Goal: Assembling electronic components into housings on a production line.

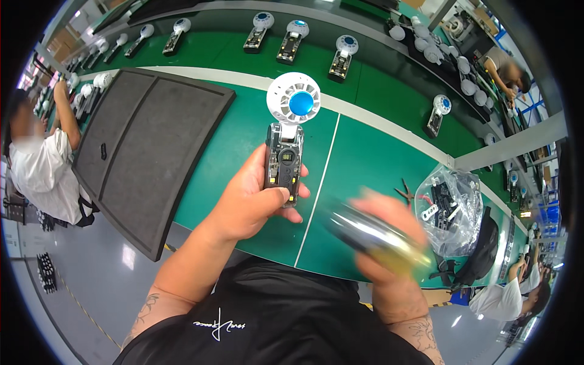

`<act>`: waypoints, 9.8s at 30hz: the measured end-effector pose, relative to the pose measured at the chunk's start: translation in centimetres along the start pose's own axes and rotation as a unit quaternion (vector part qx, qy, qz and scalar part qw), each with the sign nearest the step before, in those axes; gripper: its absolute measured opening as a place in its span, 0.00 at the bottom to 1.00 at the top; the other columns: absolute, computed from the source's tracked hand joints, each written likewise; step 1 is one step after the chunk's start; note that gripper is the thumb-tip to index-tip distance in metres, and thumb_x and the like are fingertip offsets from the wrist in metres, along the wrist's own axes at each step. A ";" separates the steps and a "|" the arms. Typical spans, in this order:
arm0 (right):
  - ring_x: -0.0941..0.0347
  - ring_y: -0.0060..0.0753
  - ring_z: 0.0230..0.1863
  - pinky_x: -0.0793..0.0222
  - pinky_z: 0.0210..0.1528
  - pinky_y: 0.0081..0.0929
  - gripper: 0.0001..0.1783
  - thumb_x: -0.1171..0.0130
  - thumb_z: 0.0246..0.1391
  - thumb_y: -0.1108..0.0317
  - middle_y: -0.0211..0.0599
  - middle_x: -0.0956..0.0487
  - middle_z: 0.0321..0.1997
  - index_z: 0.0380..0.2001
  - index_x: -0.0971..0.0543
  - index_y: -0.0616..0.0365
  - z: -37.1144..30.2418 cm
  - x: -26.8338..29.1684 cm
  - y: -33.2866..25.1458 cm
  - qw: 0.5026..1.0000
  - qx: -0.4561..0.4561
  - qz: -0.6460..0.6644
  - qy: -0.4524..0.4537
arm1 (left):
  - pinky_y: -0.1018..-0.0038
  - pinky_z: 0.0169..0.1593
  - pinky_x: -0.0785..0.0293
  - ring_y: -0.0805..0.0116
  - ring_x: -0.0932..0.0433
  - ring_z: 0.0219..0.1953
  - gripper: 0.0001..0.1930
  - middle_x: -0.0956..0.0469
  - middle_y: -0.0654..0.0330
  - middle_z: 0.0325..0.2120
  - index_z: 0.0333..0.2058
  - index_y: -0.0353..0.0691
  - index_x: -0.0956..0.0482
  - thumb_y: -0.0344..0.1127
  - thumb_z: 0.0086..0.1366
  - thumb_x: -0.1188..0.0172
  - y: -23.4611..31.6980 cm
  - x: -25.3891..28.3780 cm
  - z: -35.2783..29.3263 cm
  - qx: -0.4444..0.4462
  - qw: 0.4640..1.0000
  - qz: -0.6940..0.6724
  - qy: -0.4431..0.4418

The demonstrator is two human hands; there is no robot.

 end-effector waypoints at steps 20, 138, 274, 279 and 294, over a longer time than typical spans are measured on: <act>0.27 0.33 0.25 0.29 0.28 0.32 0.27 0.30 0.53 0.75 0.27 0.21 0.29 0.58 0.16 0.49 0.2 -0.8 -0.1 0.994 -0.032 0.098 0.031 | 0.74 0.35 0.17 0.64 0.21 0.47 0.34 0.25 0.51 0.53 0.68 0.39 0.38 0.16 0.62 0.50 -0.6 0.3 -0.8 -0.050 0.997 0.059 0.013; 0.17 0.55 0.44 0.21 0.49 0.40 0.35 0.36 0.57 0.52 0.50 0.12 0.43 0.61 0.25 0.67 20.4 0.5 26.3 0.889 -0.352 -0.290 0.043 | 0.75 0.33 0.29 0.72 0.28 0.26 0.09 0.21 0.63 0.28 0.44 0.36 0.17 0.26 0.65 0.40 4.6 7.5 10.2 -0.162 0.868 0.467 0.042; 0.23 0.25 0.46 0.25 0.52 0.21 0.23 0.41 0.61 0.83 0.40 0.20 0.49 0.58 0.28 0.61 3.5 -7.0 -4.5 0.759 -0.321 0.566 -0.013 | 0.64 0.43 0.12 0.61 0.18 0.48 0.36 0.28 0.45 0.60 0.73 0.42 0.47 0.26 0.69 0.42 8.6 2.4 -2.9 0.026 1.000 0.007 0.013; 0.23 0.24 0.45 0.24 0.50 0.19 0.22 0.38 0.60 0.83 0.40 0.20 0.47 0.56 0.26 0.61 3.3 -8.0 -4.7 0.792 -0.310 0.526 0.014 | 0.63 0.52 0.16 0.58 0.22 0.55 0.43 0.30 0.42 0.62 0.75 0.40 0.50 0.20 0.63 0.43 8.1 1.6 -4.2 0.016 0.990 0.138 -0.001; 0.21 0.30 0.43 0.22 0.49 0.24 0.21 0.33 0.55 0.81 0.39 0.19 0.44 0.53 0.18 0.64 2.5 -9.0 -5.3 0.938 -0.254 0.229 0.046 | 0.64 0.54 0.21 0.55 0.23 0.54 0.40 0.30 0.41 0.60 0.74 0.37 0.49 0.20 0.64 0.45 5.5 -0.9 -3.9 -0.187 0.847 0.497 0.023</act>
Point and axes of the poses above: each hand's wrist, its own z-axis towards the middle knuckle, its own x-axis out of the back of the hand, y = z × x, the point moved 2 cm from there along z, towards the middle knuckle
